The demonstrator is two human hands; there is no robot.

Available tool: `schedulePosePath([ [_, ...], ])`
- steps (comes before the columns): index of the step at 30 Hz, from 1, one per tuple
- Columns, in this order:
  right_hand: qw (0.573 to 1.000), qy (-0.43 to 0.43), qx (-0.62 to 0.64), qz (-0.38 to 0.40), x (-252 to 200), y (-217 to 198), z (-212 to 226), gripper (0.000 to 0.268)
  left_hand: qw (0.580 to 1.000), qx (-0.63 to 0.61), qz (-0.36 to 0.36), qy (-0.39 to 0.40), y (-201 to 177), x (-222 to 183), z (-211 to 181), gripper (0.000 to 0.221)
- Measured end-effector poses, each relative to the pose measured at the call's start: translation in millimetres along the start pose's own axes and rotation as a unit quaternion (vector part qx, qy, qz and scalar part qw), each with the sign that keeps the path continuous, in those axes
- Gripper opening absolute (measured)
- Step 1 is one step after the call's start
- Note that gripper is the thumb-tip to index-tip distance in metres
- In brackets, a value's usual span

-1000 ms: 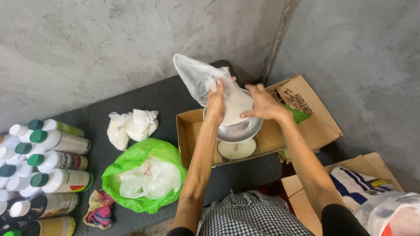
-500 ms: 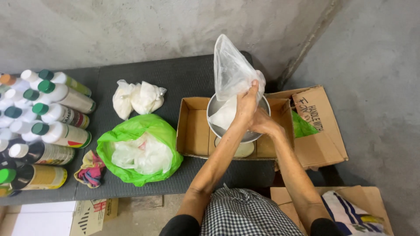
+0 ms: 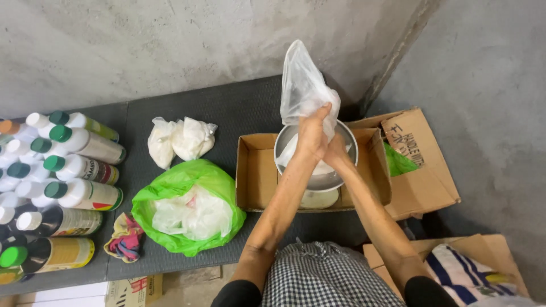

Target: Scooping white granular fertilizer from a large bag into small plastic bags and tying them.

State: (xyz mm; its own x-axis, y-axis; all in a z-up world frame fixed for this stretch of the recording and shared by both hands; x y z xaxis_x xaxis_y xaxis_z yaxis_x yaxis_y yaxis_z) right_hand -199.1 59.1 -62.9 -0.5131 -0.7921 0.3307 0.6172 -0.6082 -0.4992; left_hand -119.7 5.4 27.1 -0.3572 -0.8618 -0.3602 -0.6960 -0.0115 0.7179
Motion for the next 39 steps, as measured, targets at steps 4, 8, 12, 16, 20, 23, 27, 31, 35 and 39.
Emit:
schedulePosePath([
  [4,0.994,0.052,0.012,-0.099,4.9,-14.5,22.7,0.032,0.995,-0.008,0.098,0.025,7.7,-13.4,-46.0,0.053],
  [8,0.992,0.006,-0.043,-0.117,1.9,-47.6,119.5,0.039,0.985,-0.046,0.158,0.056,10.5,-35.0,-81.9,0.063],
  [12,0.996,0.018,0.009,-0.084,1.6,-31.1,98.1,0.069,0.989,-0.048,0.139,0.026,14.4,-37.5,-81.9,0.062],
  [16,0.999,0.035,0.001,0.003,-6.1,-14.8,54.9,0.032,0.989,-0.026,0.146,0.011,-9.5,18.4,-40.3,0.059],
  [20,0.976,0.217,0.010,0.011,-4.5,-40.7,95.8,0.026,0.940,0.309,0.110,0.092,-40.3,47.1,-45.1,0.056],
  [23,0.958,0.215,0.191,-0.016,-2.0,-31.8,72.5,0.023,0.934,0.322,0.152,0.012,-65.6,35.5,-63.5,0.079],
  [27,0.939,0.224,0.261,-0.012,10.2,-27.2,78.6,0.024,0.877,0.373,0.302,0.022,-81.9,19.0,-42.3,0.094],
  [31,0.984,0.069,0.157,-0.044,25.7,-29.2,93.4,0.024,0.817,0.481,0.303,0.097,-68.3,0.6,-34.6,0.093],
  [35,0.995,0.011,0.074,-0.058,34.1,-28.1,125.9,0.036,0.826,0.484,0.238,0.164,-60.1,4.0,-21.1,0.088],
  [39,0.990,-0.080,0.091,-0.067,41.5,-31.5,140.9,0.039,0.776,0.488,0.251,0.311,-83.1,40.5,25.5,0.061],
])
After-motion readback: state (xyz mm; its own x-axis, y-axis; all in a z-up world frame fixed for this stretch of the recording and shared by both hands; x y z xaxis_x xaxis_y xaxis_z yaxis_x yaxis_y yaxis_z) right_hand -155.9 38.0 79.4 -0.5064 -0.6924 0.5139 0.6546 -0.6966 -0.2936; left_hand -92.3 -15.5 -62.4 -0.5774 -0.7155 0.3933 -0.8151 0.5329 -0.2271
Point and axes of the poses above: each hand's wrist, its own x-axis towards the middle knuckle, its own y-axis out of the palm, z = x × y, the point moved 3 cm from there along x, towards the middle knuckle, and after that the axes turned 14 degrees about -z, right-handed, at the moved point
